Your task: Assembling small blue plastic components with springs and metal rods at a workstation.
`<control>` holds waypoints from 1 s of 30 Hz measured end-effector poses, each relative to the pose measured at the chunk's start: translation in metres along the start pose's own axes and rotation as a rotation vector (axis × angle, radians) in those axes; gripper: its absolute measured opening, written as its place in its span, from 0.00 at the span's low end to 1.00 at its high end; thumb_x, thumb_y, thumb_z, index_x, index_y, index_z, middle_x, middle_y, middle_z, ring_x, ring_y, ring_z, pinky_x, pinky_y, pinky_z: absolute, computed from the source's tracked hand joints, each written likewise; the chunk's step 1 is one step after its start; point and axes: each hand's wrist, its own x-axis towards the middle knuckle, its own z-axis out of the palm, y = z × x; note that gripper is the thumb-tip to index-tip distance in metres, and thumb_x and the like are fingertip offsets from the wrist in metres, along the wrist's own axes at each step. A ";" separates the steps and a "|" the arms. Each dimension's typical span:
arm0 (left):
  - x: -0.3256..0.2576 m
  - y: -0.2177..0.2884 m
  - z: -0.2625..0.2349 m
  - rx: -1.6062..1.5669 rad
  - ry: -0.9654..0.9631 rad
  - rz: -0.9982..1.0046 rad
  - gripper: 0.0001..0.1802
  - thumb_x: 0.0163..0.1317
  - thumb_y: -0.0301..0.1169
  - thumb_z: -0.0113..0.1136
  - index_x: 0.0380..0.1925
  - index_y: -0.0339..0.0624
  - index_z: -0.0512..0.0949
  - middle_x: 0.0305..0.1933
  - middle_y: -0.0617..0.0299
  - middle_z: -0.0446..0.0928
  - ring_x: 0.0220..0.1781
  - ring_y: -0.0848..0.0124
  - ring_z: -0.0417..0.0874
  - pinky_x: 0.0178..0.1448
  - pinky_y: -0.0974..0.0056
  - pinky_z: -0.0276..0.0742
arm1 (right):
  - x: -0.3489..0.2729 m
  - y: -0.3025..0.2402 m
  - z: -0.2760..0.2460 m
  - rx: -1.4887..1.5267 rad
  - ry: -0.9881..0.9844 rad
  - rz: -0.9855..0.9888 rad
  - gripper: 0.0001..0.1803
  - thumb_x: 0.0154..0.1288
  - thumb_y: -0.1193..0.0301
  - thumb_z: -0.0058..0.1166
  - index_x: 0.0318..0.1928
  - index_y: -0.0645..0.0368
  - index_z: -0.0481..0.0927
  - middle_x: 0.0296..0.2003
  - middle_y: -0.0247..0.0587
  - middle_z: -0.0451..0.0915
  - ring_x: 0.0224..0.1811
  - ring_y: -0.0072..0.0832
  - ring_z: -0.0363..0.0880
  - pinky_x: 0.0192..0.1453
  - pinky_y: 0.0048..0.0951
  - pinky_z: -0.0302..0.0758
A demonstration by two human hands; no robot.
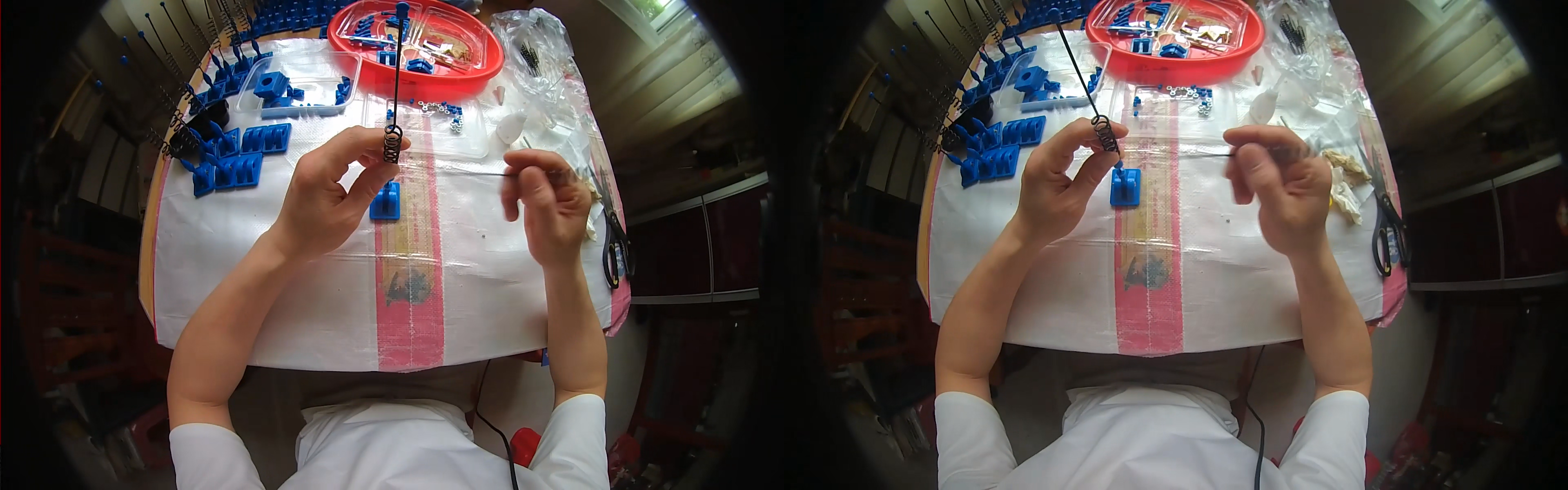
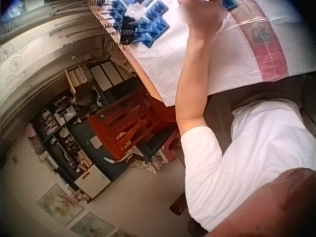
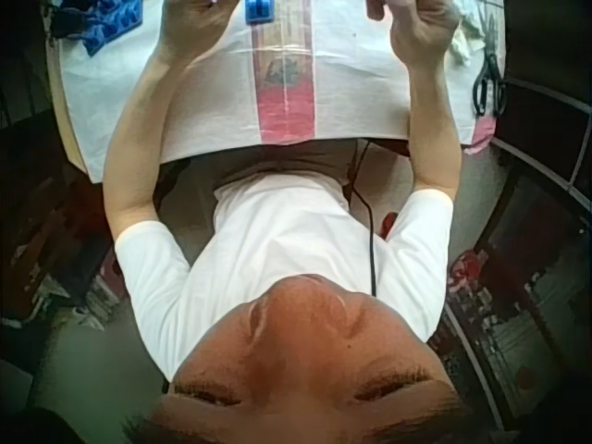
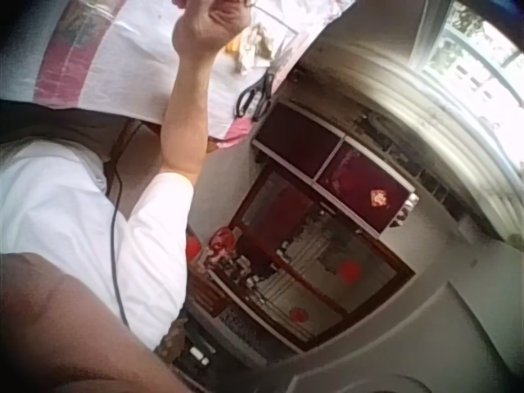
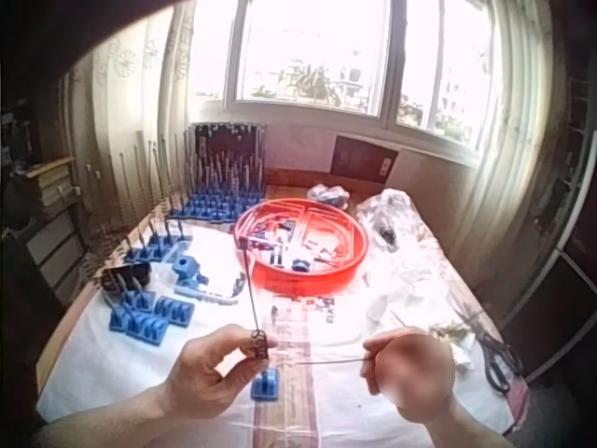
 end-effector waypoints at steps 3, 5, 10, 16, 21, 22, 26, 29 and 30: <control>-0.001 -0.002 0.001 -0.015 0.012 0.006 0.12 0.63 0.20 0.61 0.47 0.37 0.79 0.40 0.61 0.81 0.40 0.73 0.81 0.48 0.68 0.76 | -0.006 -0.006 0.021 -0.034 0.008 0.016 0.05 0.66 0.85 0.50 0.41 0.68 0.76 0.32 0.43 0.83 0.30 0.21 0.80 0.35 0.21 0.78; 0.000 -0.004 0.002 0.002 0.029 0.043 0.14 0.61 0.19 0.62 0.48 0.37 0.79 0.39 0.59 0.80 0.39 0.71 0.82 0.46 0.67 0.79 | -0.010 -0.006 0.025 -0.117 -0.007 0.025 0.05 0.64 0.85 0.51 0.41 0.69 0.76 0.32 0.43 0.83 0.31 0.20 0.81 0.36 0.21 0.78; 0.000 -0.003 -0.001 0.011 0.002 0.040 0.14 0.62 0.19 0.62 0.47 0.38 0.79 0.41 0.63 0.80 0.41 0.75 0.77 0.49 0.70 0.73 | -0.011 -0.003 0.026 -0.144 -0.019 0.020 0.06 0.62 0.85 0.52 0.40 0.69 0.76 0.31 0.42 0.82 0.31 0.20 0.82 0.37 0.21 0.79; 0.001 -0.001 -0.001 0.070 0.005 0.061 0.14 0.61 0.19 0.63 0.47 0.39 0.79 0.38 0.66 0.78 0.38 0.76 0.73 0.46 0.71 0.71 | -0.010 -0.001 0.028 -0.142 -0.048 0.026 0.06 0.62 0.85 0.53 0.41 0.68 0.77 0.31 0.41 0.83 0.32 0.20 0.82 0.37 0.21 0.79; 0.001 0.000 -0.002 0.100 0.004 0.069 0.14 0.61 0.19 0.63 0.46 0.40 0.79 0.38 0.66 0.78 0.37 0.76 0.72 0.44 0.72 0.70 | -0.010 -0.001 0.029 -0.143 -0.060 0.039 0.06 0.63 0.84 0.53 0.41 0.68 0.77 0.32 0.41 0.83 0.33 0.20 0.82 0.38 0.21 0.80; 0.001 -0.001 -0.002 0.102 0.003 0.068 0.14 0.60 0.19 0.64 0.46 0.40 0.79 0.38 0.66 0.78 0.36 0.76 0.72 0.44 0.72 0.70 | -0.010 -0.001 0.029 -0.147 -0.064 0.041 0.06 0.63 0.84 0.53 0.41 0.68 0.77 0.32 0.41 0.83 0.33 0.20 0.82 0.38 0.21 0.80; 0.001 -0.002 -0.002 0.102 0.005 0.076 0.14 0.60 0.20 0.64 0.47 0.41 0.79 0.39 0.66 0.79 0.36 0.76 0.72 0.43 0.72 0.70 | -0.010 -0.001 0.029 -0.146 -0.068 0.048 0.06 0.63 0.84 0.53 0.41 0.68 0.77 0.32 0.41 0.83 0.33 0.19 0.82 0.38 0.21 0.79; 0.001 -0.002 -0.002 0.102 0.013 0.070 0.14 0.60 0.19 0.64 0.47 0.41 0.79 0.40 0.65 0.80 0.36 0.76 0.72 0.43 0.72 0.71 | -0.009 0.000 0.029 -0.149 -0.077 0.046 0.06 0.63 0.84 0.53 0.41 0.68 0.77 0.32 0.41 0.83 0.32 0.19 0.81 0.38 0.21 0.79; 0.001 -0.002 -0.002 0.101 0.011 0.072 0.14 0.60 0.19 0.64 0.47 0.40 0.79 0.40 0.65 0.80 0.36 0.76 0.72 0.43 0.72 0.71 | -0.009 0.000 0.029 -0.144 -0.075 0.046 0.06 0.63 0.84 0.53 0.41 0.68 0.77 0.32 0.41 0.83 0.32 0.19 0.81 0.38 0.21 0.79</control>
